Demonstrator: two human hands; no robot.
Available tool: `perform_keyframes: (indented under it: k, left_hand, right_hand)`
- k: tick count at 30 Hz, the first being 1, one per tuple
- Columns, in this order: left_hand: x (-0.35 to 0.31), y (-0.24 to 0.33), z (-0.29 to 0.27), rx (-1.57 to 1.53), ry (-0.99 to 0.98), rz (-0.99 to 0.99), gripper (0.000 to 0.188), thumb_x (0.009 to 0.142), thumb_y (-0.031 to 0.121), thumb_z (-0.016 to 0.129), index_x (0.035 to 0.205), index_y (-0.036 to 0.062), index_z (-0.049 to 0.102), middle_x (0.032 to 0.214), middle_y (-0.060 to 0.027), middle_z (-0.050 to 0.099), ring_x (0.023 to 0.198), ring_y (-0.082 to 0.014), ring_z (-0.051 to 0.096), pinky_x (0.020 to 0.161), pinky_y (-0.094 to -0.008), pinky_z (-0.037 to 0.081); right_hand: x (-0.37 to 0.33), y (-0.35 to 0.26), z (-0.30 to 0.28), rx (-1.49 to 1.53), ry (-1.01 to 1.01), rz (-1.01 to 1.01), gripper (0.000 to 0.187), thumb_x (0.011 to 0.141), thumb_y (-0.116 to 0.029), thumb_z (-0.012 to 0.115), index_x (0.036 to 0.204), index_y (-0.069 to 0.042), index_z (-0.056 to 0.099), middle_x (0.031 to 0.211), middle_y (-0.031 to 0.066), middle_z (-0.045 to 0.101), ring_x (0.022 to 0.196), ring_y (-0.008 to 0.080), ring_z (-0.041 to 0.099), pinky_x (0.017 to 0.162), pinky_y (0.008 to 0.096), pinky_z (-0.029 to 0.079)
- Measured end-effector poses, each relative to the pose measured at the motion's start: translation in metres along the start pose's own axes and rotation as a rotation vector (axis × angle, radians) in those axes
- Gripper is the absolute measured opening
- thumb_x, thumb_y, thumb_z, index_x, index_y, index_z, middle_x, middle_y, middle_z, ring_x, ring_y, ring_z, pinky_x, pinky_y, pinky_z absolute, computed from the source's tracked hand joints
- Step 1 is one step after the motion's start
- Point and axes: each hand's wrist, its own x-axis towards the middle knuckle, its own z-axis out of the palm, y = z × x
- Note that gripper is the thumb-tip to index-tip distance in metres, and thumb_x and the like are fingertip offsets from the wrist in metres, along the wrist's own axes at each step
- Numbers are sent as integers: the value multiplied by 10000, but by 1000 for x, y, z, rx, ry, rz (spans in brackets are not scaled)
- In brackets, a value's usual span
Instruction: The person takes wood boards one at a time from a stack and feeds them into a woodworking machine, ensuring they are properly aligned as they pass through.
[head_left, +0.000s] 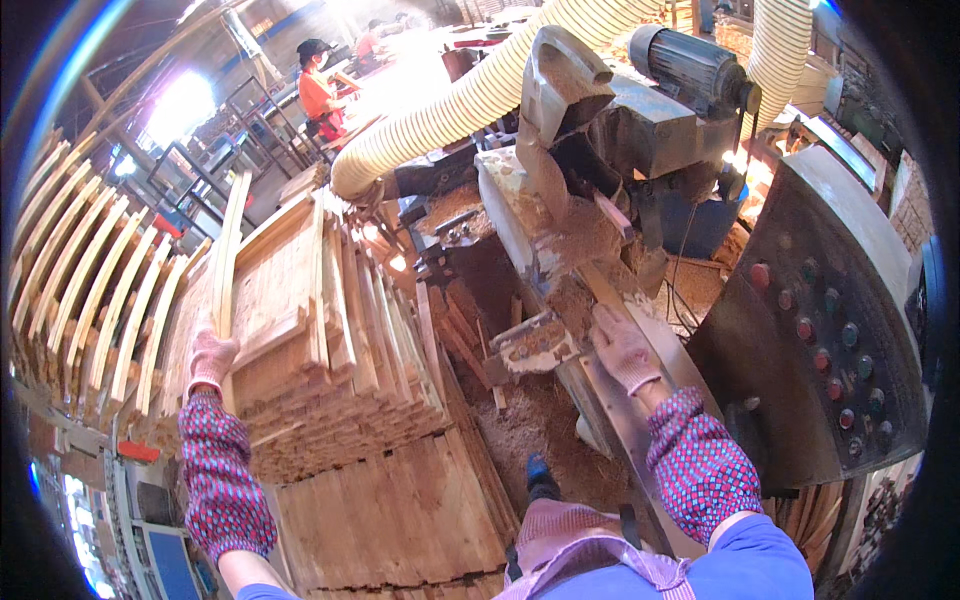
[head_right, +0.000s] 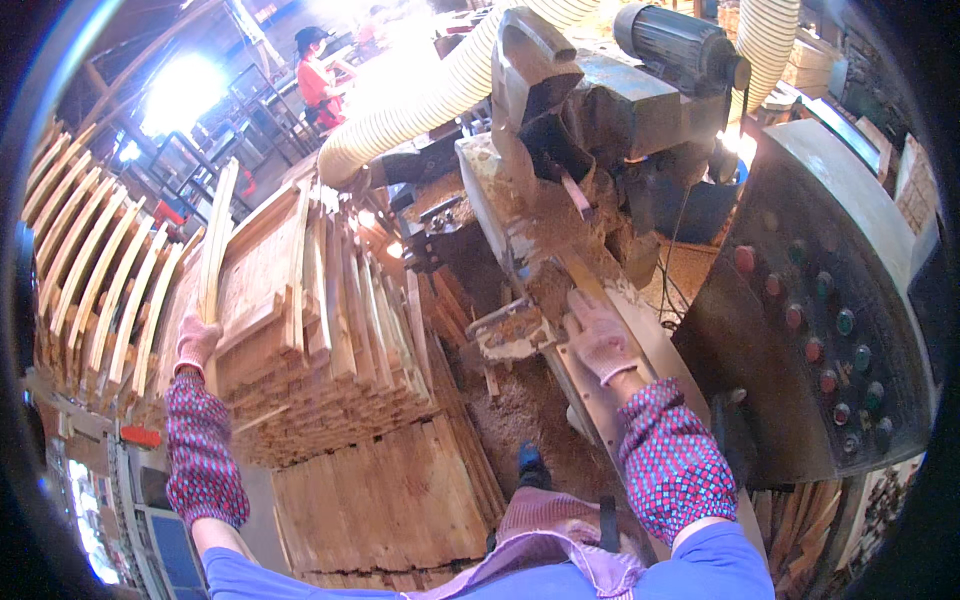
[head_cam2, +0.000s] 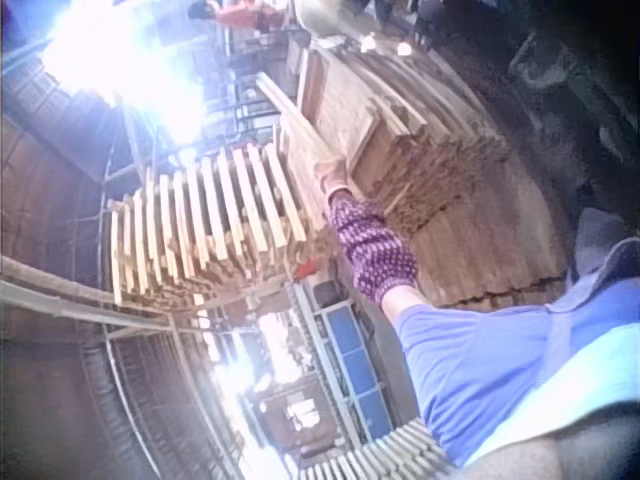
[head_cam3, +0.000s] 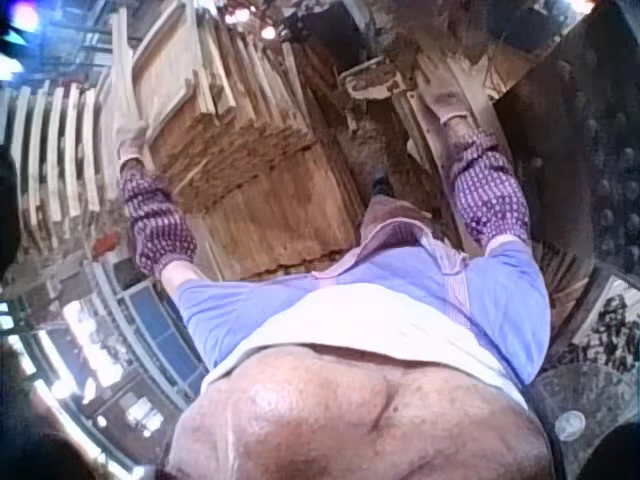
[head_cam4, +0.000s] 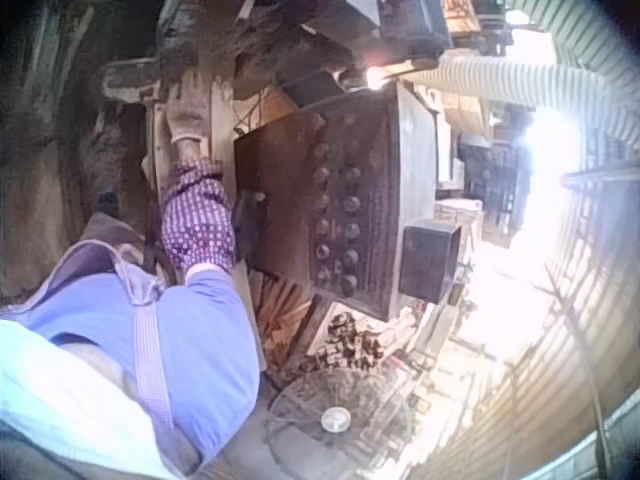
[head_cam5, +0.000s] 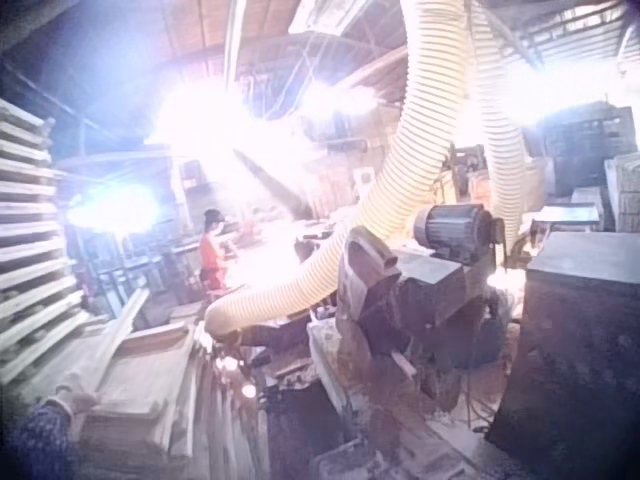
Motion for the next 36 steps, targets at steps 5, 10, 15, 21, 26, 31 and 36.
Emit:
perform_keyframes:
  k: [5, 10, 15, 21, 26, 31, 36]
  left_hand:
    - [-176, 130, -38, -1381, -385, -88, 365, 818, 140, 717, 1130, 7, 580, 1020, -110, 646, 877, -215, 683, 691, -359, 618]
    - [-362, 300, 23, -1947, -623, -383, 264, 907, 161, 693, 1129, 34, 630, 1020, -84, 679, 912, -202, 676, 778, -354, 574]
    - [-486, 383, 81, -1834, -605, -321, 532, 901, 477, 688, 1134, 12, 575, 935, -75, 658, 833, -151, 646, 699, -287, 546]
    - [-520, 398, 111, -1929, -869, -467, 475, 933, 392, 666, 1180, 17, 509, 972, -93, 637, 806, -170, 650, 621, -325, 601]
    - [-507, 378, 125, -1867, -892, -463, 449, 946, 390, 648, 1161, 15, 525, 991, -90, 634, 802, -169, 648, 645, -333, 603]
    - [-483, 385, 124, -1911, -846, -507, 447, 948, 379, 651, 1150, -5, 544, 979, -87, 646, 780, -165, 647, 674, -329, 594]
    - [-468, 400, 134, -1931, -717, -501, 466, 930, 433, 661, 1110, 12, 577, 940, -77, 656, 753, -159, 649, 687, -313, 578]
  right_hand:
    - [-93, -109, -40, 940, -369, 163, 527, 942, -80, 629, 1416, 57, 444, 1428, 137, 513, 1272, 219, 517, 1072, 333, 417]
    - [-182, -161, -92, 905, -612, 121, 1030, 803, -215, 810, 1554, -12, 136, 1469, 229, 443, 1268, 272, 518, 1041, 365, 437]
    - [-273, -106, -119, 510, -282, 300, 907, 789, -212, 770, 1503, 32, 267, 1379, 320, 487, 1263, 399, 531, 1044, 421, 444]
    - [-417, -16, -151, -311, -136, 296, 742, 798, -316, 698, 1382, 61, 439, 1282, 295, 555, 1178, 466, 548, 1021, 521, 425]
    - [-312, 18, -118, -692, -53, 30, 578, 819, -233, 606, 1304, 61, 499, 1294, 242, 536, 1211, 412, 494, 1059, 515, 366]
    - [-126, 62, -61, -717, -161, 43, 502, 907, -276, 532, 1335, -15, 511, 1384, 171, 512, 1287, 351, 455, 1102, 479, 332]
    - [-84, 46, -44, -230, 23, -61, 407, 930, -206, 545, 1282, -3, 526, 1272, 202, 567, 1143, 332, 556, 945, 425, 439]
